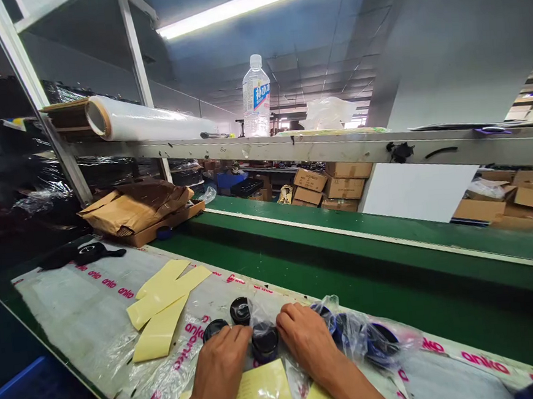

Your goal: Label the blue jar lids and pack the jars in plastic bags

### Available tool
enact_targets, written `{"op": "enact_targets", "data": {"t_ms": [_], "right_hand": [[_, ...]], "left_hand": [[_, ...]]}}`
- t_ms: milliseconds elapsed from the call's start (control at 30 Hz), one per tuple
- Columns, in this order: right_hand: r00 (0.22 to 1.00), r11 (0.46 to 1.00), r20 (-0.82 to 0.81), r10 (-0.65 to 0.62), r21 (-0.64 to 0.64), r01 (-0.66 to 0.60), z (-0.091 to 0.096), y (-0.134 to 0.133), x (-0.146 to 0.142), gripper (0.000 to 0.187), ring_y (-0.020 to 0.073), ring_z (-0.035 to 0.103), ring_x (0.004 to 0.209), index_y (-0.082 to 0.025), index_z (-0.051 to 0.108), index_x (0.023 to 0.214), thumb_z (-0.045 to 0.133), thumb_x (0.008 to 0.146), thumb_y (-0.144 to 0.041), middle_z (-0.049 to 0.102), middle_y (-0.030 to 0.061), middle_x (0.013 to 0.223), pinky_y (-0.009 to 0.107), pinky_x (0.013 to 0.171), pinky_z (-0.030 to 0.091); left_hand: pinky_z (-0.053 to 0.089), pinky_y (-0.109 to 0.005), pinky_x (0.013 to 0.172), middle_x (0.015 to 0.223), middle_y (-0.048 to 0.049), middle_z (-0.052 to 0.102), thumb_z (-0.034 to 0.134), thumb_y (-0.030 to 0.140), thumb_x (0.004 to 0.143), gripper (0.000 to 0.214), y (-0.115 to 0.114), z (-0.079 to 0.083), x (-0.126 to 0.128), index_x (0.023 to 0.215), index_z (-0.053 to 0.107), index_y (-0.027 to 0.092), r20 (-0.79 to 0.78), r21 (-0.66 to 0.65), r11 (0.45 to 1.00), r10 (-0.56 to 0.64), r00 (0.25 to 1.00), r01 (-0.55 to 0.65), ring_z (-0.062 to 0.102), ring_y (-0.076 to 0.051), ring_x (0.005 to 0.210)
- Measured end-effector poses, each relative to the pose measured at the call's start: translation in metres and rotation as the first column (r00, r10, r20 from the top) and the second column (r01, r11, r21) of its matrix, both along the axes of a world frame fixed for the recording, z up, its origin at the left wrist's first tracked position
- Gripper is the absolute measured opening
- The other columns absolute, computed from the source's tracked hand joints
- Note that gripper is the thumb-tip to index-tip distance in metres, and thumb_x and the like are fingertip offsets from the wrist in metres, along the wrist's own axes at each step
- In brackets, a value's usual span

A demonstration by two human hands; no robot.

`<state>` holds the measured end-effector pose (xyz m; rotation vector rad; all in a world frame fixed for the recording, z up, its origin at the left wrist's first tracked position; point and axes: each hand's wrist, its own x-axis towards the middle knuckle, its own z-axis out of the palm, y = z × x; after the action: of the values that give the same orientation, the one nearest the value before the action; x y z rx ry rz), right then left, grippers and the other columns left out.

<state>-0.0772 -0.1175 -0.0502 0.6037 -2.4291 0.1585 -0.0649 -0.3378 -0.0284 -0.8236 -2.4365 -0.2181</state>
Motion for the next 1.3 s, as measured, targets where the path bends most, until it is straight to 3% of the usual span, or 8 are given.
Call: {"op": "enact_targets", "data": {"t_ms": [200,367,533,667,867,1033,1133,1300], "right_hand": [[0.996,0.995,-0.001,0.094,0.045,-0.094,0.0,0.007,0.01,0.018,0.0188,0.055,0.08,-0.022,0.059,0.089,0.065,0.087,-0.005,0.065,0.0002,0.094,0.033,0.072,0.035],[0.983,0.981,0.03,0.181,0.063,-0.182,-0.001,0.014,0.017,0.014,0.0196,0.053,0.081,-0.02,0.059,0.094,0.065,0.089,-0.008,0.065,0.0025,0.099,0.033,0.076,0.036],[0.965,0.964,0.018,0.262,0.053,-0.262,-0.002,0.019,0.022,0.011,0.0193,0.052,0.08,-0.018,0.059,0.099,0.053,0.097,-0.009,0.065,0.0039,0.1,0.033,0.076,0.036],[0.958,0.956,0.004,0.287,0.054,-0.287,0.004,0.018,0.024,0.015,0.0187,0.051,0.077,-0.017,0.059,0.097,0.047,0.099,-0.009,0.065,0.0041,0.094,0.033,0.075,0.035],[0.955,0.941,-0.015,0.298,0.174,-0.291,0.014,0.017,0.027,0.016,0.019,0.051,0.075,-0.016,0.06,0.094,0.05,0.092,-0.003,0.065,0.0056,0.092,0.034,0.074,0.036],[0.948,0.914,-0.025,0.317,0.276,-0.299,0.019,0.019,0.029,0.014,0.0194,0.052,0.074,-0.016,0.061,0.095,0.054,0.09,-0.005,0.066,0.0067,0.096,0.035,0.074,0.038],[0.937,0.88,-0.031,0.349,0.354,-0.316,0.018,0.02,0.029,0.011,0.0202,0.053,0.076,-0.015,0.062,0.096,0.055,0.09,-0.009,0.066,0.0077,0.098,0.037,0.077,0.038],[0.928,0.849,-0.023,0.372,0.413,-0.33,0.012,0.019,0.029,0.005,0.02,0.052,0.074,-0.016,0.061,0.091,0.057,0.092,-0.013,0.064,0.0063,0.091,0.038,0.075,0.038]], "left_hand": [[0.046,-0.032,0.062,0.084,0.0017,0.067,0.055,-0.002,0.088,0.025,0.0,-0.006,0.001,0.084,0.058,0.022,0.039,0.006,1.0,0.008,0.999,-0.008,0.064,-0.02,0.073],[0.047,-0.031,0.068,0.091,0.0004,0.068,0.054,-0.002,0.089,0.024,-0.006,-0.01,-0.002,0.09,0.059,0.022,0.046,0.016,0.995,-0.099,0.994,0.099,0.064,-0.02,0.078],[0.046,-0.033,0.068,0.091,-0.0001,0.068,0.054,-0.003,0.087,0.025,-0.01,-0.014,-0.003,0.092,0.059,0.021,0.017,0.0,0.989,-0.145,0.989,0.145,0.062,-0.021,0.078],[0.044,-0.033,0.068,0.092,-0.0011,0.07,0.051,-0.002,0.088,0.024,-0.009,-0.015,-0.003,0.091,0.058,0.021,-0.031,0.009,0.982,-0.187,0.982,0.187,0.062,-0.022,0.078],[0.039,-0.034,0.07,0.098,-0.0024,0.072,0.041,0.003,0.096,0.026,-0.008,-0.013,-0.002,0.087,0.059,0.02,-0.111,0.019,0.973,-0.225,0.968,0.229,0.061,-0.021,0.078],[0.038,-0.035,0.075,0.097,-0.0058,0.074,0.03,0.008,0.102,0.037,-0.008,-0.011,0.001,0.089,0.064,0.016,-0.275,-0.067,0.971,-0.241,0.931,0.231,0.061,-0.02,0.078],[0.037,-0.036,0.075,0.095,-0.0084,0.074,0.035,0.008,0.1,0.033,-0.007,-0.011,0.0,0.088,0.065,0.015,-0.365,-0.14,0.96,-0.276,0.889,0.241,0.06,-0.021,0.076],[0.037,-0.039,0.075,0.092,-0.0108,0.073,0.037,0.008,0.097,0.031,-0.007,-0.015,-0.005,0.085,0.065,0.014,-0.381,-0.213,0.934,-0.35,0.856,0.287,0.058,-0.021,0.072]]}}
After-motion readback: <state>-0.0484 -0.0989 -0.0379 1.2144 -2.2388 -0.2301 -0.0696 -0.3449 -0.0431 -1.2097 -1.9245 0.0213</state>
